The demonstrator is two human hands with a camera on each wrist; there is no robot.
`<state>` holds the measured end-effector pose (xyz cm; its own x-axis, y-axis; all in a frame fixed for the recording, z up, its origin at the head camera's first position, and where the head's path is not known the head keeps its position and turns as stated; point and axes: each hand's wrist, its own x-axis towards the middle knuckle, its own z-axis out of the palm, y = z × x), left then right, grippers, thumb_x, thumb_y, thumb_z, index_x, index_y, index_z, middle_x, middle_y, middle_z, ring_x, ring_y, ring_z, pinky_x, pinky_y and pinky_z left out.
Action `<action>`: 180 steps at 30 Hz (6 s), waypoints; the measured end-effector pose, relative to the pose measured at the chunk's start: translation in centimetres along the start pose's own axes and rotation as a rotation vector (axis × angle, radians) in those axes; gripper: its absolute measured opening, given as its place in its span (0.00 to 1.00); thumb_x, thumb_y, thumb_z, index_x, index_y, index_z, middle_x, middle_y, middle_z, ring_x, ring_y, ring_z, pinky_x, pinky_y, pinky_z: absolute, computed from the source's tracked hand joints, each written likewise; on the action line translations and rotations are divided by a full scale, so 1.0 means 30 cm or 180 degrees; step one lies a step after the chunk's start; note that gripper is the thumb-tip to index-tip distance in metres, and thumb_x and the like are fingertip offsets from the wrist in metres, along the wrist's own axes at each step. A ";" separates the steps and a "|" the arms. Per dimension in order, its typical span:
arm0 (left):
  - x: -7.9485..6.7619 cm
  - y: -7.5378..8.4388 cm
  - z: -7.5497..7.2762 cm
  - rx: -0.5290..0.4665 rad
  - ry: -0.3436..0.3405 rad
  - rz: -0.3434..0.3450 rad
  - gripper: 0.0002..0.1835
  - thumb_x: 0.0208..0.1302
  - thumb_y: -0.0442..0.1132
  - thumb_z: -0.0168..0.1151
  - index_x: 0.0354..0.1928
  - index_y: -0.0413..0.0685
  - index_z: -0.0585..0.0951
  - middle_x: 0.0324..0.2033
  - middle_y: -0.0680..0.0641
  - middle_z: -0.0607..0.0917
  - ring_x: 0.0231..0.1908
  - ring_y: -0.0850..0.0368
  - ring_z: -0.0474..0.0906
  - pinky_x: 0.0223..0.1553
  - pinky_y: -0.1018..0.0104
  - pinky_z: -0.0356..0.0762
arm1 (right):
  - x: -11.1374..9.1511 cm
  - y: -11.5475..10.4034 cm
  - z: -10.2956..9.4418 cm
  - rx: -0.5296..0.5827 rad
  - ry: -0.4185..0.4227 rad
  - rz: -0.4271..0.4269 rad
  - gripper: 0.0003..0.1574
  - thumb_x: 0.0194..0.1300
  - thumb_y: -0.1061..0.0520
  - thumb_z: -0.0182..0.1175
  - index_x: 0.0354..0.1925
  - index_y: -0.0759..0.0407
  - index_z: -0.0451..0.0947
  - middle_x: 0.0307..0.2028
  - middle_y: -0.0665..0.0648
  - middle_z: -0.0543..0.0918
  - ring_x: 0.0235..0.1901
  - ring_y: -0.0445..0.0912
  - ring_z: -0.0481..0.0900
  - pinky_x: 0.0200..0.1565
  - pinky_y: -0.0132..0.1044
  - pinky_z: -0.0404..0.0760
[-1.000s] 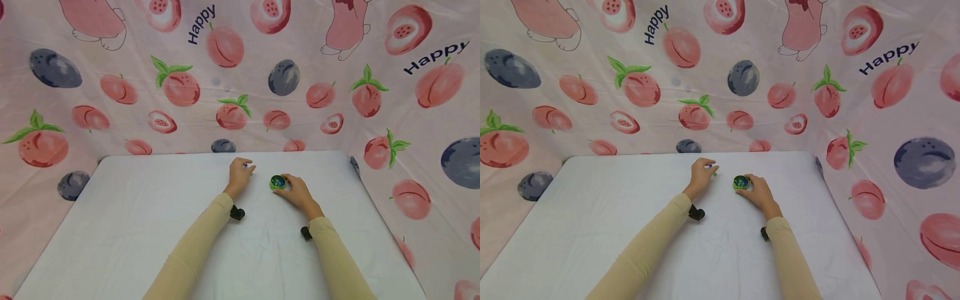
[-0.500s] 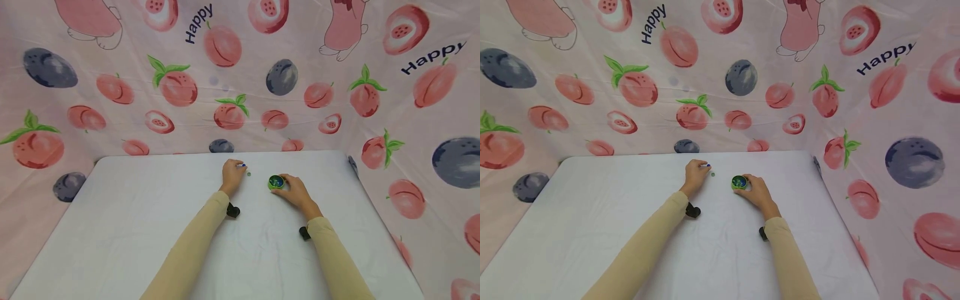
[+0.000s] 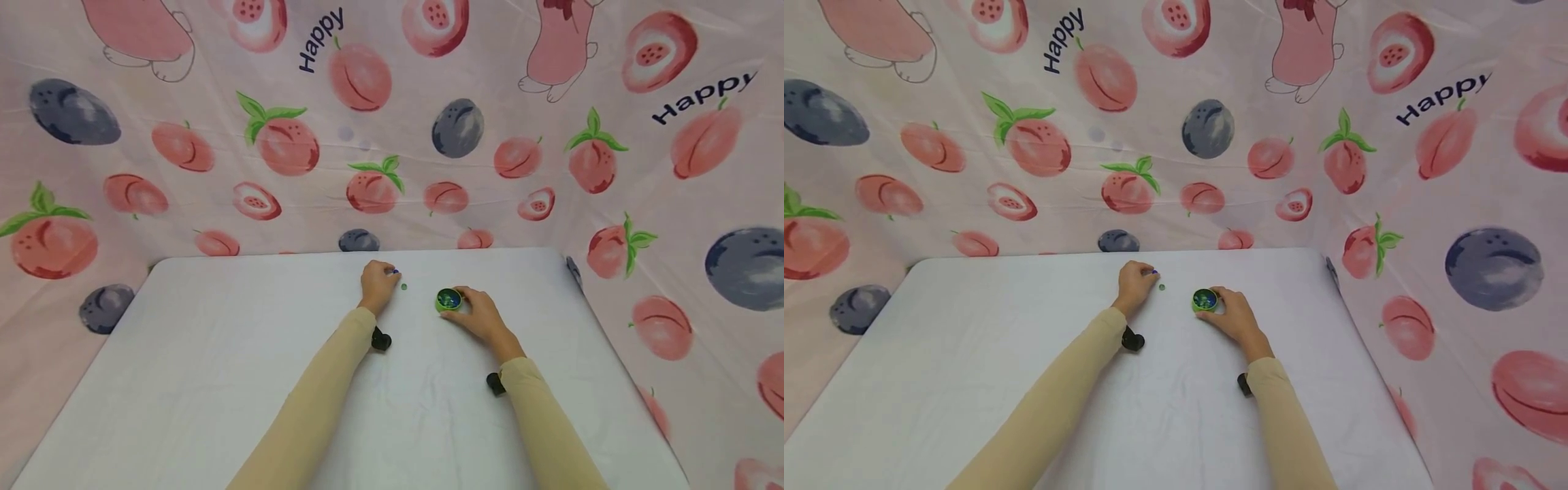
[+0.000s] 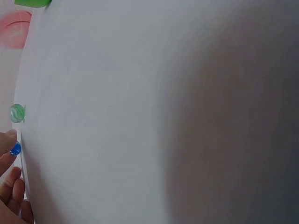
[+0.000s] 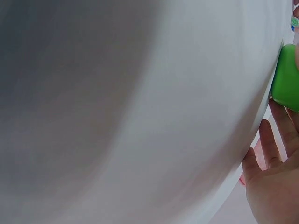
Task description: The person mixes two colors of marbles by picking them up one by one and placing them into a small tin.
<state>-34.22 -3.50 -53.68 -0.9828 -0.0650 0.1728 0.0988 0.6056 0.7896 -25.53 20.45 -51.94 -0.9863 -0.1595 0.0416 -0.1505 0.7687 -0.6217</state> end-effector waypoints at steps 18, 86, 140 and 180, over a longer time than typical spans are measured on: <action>-0.029 0.010 -0.006 -0.0205 -0.0014 0.0143 0.09 0.68 0.32 0.71 0.45 0.33 0.90 0.47 0.35 0.86 0.54 0.38 0.80 0.64 0.47 0.75 | -0.002 -0.001 -0.002 -0.0007 0.0001 0.0058 0.42 0.66 0.46 0.75 0.70 0.63 0.74 0.57 0.66 0.83 0.56 0.60 0.76 0.63 0.58 0.75; -0.251 0.173 0.139 -0.0734 -0.0358 0.0781 0.10 0.68 0.32 0.72 0.47 0.32 0.89 0.47 0.37 0.83 0.51 0.41 0.80 0.55 0.50 0.81 | 0.002 0.004 -0.003 -0.0071 0.0038 -0.0160 0.39 0.68 0.48 0.74 0.69 0.66 0.74 0.64 0.69 0.82 0.63 0.67 0.76 0.68 0.62 0.71; -0.112 -0.006 -0.005 -0.0064 -0.0221 0.0338 0.08 0.68 0.32 0.71 0.45 0.32 0.90 0.46 0.35 0.85 0.51 0.39 0.80 0.57 0.47 0.79 | 0.002 0.004 0.010 0.0043 0.0026 -0.0085 0.40 0.66 0.48 0.75 0.68 0.65 0.75 0.60 0.67 0.83 0.60 0.63 0.77 0.65 0.60 0.73; -0.217 0.227 0.097 -0.0598 -0.0634 0.0790 0.08 0.69 0.33 0.72 0.44 0.34 0.90 0.49 0.38 0.84 0.55 0.42 0.79 0.64 0.48 0.74 | 0.008 0.017 0.002 -0.0005 0.0112 -0.0240 0.37 0.65 0.49 0.76 0.65 0.66 0.77 0.59 0.68 0.85 0.59 0.65 0.79 0.66 0.62 0.73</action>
<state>-27.60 3.35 -51.14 -0.9346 0.2325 0.2693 0.3468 0.4261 0.8356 -25.83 20.77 -52.29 -0.9739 -0.1950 0.1158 -0.2245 0.7563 -0.6145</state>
